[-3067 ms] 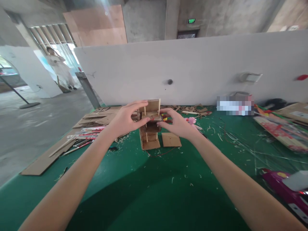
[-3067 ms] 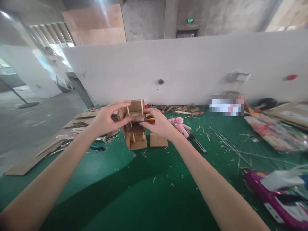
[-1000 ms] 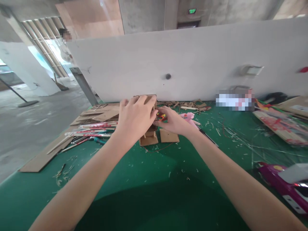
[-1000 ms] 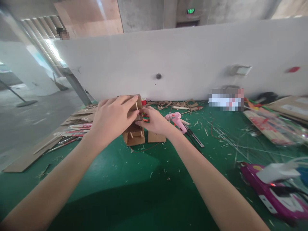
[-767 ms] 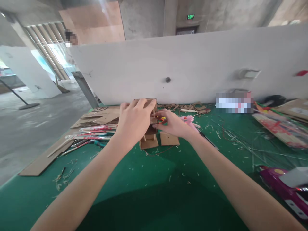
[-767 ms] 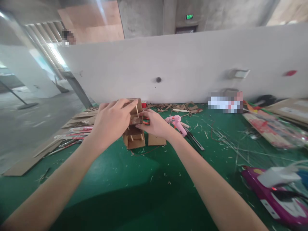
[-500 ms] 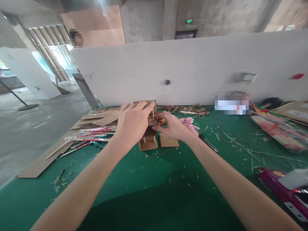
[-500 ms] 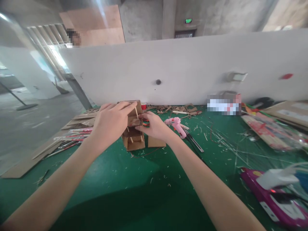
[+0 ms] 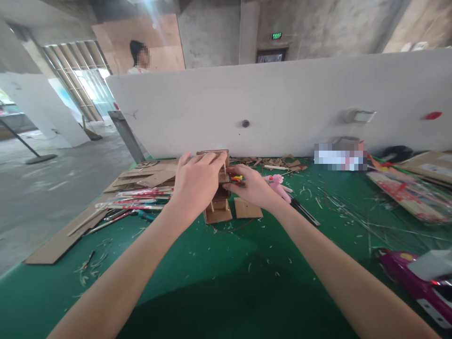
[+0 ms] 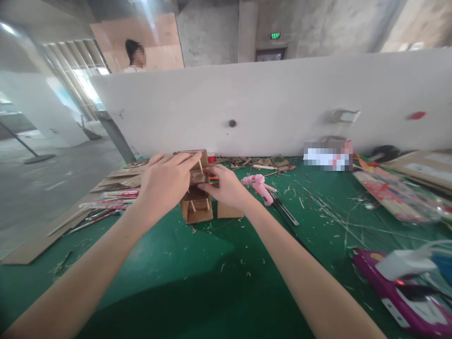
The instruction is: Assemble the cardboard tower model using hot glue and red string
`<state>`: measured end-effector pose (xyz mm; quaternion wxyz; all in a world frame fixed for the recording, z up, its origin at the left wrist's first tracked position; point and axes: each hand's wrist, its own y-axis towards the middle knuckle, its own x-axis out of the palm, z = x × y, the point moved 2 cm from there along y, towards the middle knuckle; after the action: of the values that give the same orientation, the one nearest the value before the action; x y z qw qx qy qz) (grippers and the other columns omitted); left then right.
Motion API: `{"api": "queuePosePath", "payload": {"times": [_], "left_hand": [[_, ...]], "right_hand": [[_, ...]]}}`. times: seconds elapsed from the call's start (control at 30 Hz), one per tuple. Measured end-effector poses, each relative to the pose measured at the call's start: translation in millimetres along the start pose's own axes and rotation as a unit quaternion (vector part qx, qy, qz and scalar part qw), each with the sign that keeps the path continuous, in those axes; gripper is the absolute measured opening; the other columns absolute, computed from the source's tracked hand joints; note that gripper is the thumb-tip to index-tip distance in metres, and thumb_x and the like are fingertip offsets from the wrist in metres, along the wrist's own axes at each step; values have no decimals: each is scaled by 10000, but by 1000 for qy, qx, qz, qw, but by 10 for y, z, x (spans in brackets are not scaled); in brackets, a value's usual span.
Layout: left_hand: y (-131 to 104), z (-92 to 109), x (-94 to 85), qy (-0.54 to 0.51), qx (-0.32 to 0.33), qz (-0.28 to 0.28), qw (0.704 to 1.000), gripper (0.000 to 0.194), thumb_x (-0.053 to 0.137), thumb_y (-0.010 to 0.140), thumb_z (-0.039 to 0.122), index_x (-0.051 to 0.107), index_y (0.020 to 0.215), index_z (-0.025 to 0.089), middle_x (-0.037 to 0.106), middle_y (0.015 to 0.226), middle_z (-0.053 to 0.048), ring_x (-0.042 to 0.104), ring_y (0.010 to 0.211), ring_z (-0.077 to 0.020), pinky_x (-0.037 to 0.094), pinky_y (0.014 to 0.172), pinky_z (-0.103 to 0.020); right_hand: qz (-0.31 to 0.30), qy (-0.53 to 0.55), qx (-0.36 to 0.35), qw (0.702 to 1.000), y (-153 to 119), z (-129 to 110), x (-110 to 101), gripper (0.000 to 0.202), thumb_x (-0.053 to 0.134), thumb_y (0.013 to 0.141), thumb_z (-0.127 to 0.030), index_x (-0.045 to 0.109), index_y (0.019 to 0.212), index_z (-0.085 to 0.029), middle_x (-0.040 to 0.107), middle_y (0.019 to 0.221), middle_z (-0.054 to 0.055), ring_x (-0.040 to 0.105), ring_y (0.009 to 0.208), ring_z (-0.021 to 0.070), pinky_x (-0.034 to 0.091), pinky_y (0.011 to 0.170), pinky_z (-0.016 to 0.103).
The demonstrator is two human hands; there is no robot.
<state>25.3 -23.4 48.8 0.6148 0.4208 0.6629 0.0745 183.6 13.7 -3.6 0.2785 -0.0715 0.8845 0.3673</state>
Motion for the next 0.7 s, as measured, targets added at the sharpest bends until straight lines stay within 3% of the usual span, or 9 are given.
{"api": "queuePosePath", "payload": {"times": [0.2, 0.7], "left_hand": [[1, 37, -18, 1, 6, 1, 1000, 480, 371, 919, 81, 527, 1348, 228, 680, 1194, -72, 633, 1034, -250, 394, 950, -442], [-4, 29, -9, -9, 4, 6, 1000, 459, 361, 927, 74, 526, 1334, 206, 659, 1241, -76, 599, 1120, -241, 334, 1045, -470]], "right_hand": [[18, 11, -3, 1000, 28, 2, -5, 287, 666, 829, -298, 651, 1100, -205, 629, 1190, 108, 599, 1121, 245, 546, 908, 437], [46, 50, -20, 997, 20, -21, 28, 268, 648, 837, -269, 620, 1096, -205, 607, 1146, 106, 615, 1050, 223, 587, 849, 410]]}}
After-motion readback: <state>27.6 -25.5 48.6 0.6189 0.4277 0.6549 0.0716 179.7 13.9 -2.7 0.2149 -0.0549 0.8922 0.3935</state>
